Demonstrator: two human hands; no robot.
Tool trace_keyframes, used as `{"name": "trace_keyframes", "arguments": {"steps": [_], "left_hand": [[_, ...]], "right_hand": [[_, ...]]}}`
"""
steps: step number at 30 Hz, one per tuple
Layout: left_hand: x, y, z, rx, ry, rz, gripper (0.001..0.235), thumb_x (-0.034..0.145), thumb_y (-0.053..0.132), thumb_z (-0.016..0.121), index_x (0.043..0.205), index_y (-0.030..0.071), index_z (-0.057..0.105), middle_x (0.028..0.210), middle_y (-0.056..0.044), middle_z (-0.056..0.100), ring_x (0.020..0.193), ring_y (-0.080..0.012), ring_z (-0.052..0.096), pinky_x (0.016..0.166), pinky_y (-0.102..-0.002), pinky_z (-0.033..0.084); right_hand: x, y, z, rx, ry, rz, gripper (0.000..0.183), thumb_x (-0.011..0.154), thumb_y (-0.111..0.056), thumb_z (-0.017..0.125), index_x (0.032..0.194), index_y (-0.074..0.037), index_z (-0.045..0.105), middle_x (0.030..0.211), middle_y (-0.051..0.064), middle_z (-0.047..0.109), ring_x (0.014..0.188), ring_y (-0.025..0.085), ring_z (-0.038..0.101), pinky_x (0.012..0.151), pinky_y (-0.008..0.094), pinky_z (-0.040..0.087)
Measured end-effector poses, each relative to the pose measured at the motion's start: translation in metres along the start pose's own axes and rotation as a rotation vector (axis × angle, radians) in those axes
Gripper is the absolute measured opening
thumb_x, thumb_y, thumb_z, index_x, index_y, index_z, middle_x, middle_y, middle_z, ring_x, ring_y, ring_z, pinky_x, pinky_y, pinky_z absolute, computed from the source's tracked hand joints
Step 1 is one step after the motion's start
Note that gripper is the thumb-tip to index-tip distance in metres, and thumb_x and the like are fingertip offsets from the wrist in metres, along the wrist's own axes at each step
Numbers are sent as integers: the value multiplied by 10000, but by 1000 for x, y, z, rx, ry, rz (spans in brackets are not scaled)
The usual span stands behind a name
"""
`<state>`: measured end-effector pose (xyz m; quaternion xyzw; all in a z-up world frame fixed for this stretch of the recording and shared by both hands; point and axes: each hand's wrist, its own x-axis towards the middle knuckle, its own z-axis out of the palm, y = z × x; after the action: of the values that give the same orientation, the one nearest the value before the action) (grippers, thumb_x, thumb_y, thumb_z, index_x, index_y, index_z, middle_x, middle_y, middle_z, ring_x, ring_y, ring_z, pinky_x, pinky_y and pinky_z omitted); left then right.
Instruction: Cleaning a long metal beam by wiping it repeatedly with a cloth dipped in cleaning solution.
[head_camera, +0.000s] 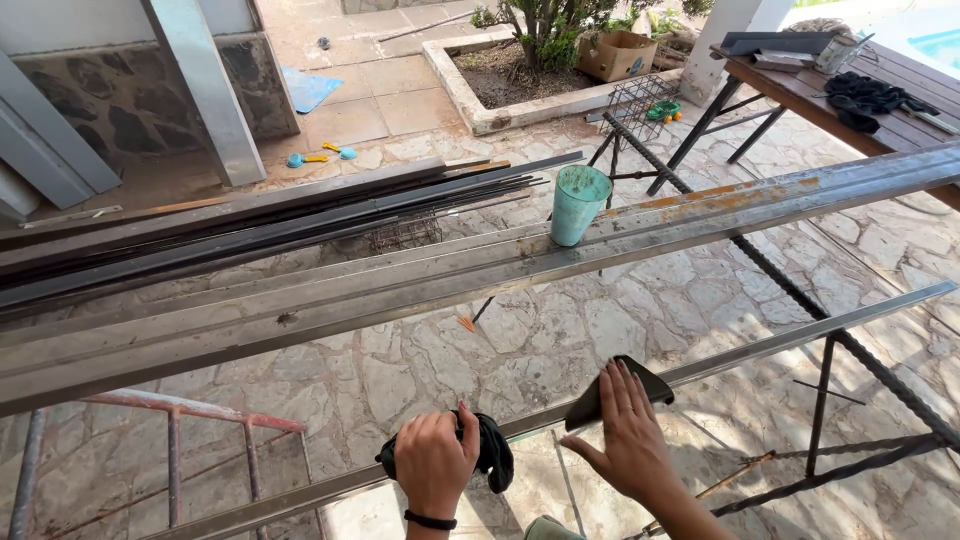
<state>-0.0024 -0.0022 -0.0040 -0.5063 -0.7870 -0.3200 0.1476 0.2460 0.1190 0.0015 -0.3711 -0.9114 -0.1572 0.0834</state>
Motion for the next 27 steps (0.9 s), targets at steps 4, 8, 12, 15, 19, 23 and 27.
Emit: {"name": "trace_keyframes", "arguments": {"steps": [4,8,12,15,19,23,27], "left_hand": [[1,3,-1,2,-20,-23,517,991,358,541,525,138,591,514,-7,592,503,-198,571,559,-361,462],[2,1,2,-1,2,-20,527,993,358,545,519,133,589,502,-5,576,490,-195,555,556,-358,467],[0,2,-1,-11,-39,-15,521,997,363,522,531,137,582,513,-13,580,496,-205,553,561,-364,456],[3,3,-5,6,27,-1,504,980,332,553,518,131,563,514,-21,576,509,-225,562,562,-383,455],[4,3,-4,-8,36,-2,511,980,330,559,509,132,565,507,-14,575,497,-216,555,554,-367,460],[6,4,-8,-5,54,25,472,967,298,565,528,124,551,528,-39,577,523,-262,565,578,-397,457],[8,5,-12,-2,82,32,482,981,284,552,525,125,555,538,-38,593,529,-260,570,572,-397,458]], "right_hand": [[15,-35,-17,277,-64,-20,1193,858,-865,467,1572,13,90,1661,203,106,1533,332,100,1242,451,87],[-9,-34,-29,316,-147,-124,1177,871,-852,320,1569,8,-77,1669,193,-80,1542,307,-56,1215,425,7],[13,-40,-21,241,-3,-78,1167,889,-841,397,1581,41,73,1659,225,94,1546,321,71,1248,418,46],[22,-63,-36,272,-49,-166,1222,878,-891,357,1581,52,28,1658,252,56,1539,346,56,1238,421,49],[6,-48,-59,505,-18,-346,1135,879,-821,297,1562,62,95,1656,251,103,1550,349,100,1250,452,88],[22,-53,-52,547,-5,-312,1121,880,-821,292,1569,48,130,1656,243,134,1544,380,112,1242,486,99],[26,-67,-63,587,24,-397,1152,875,-834,237,1540,105,170,1631,289,174,1533,400,156,1248,491,113]]}}
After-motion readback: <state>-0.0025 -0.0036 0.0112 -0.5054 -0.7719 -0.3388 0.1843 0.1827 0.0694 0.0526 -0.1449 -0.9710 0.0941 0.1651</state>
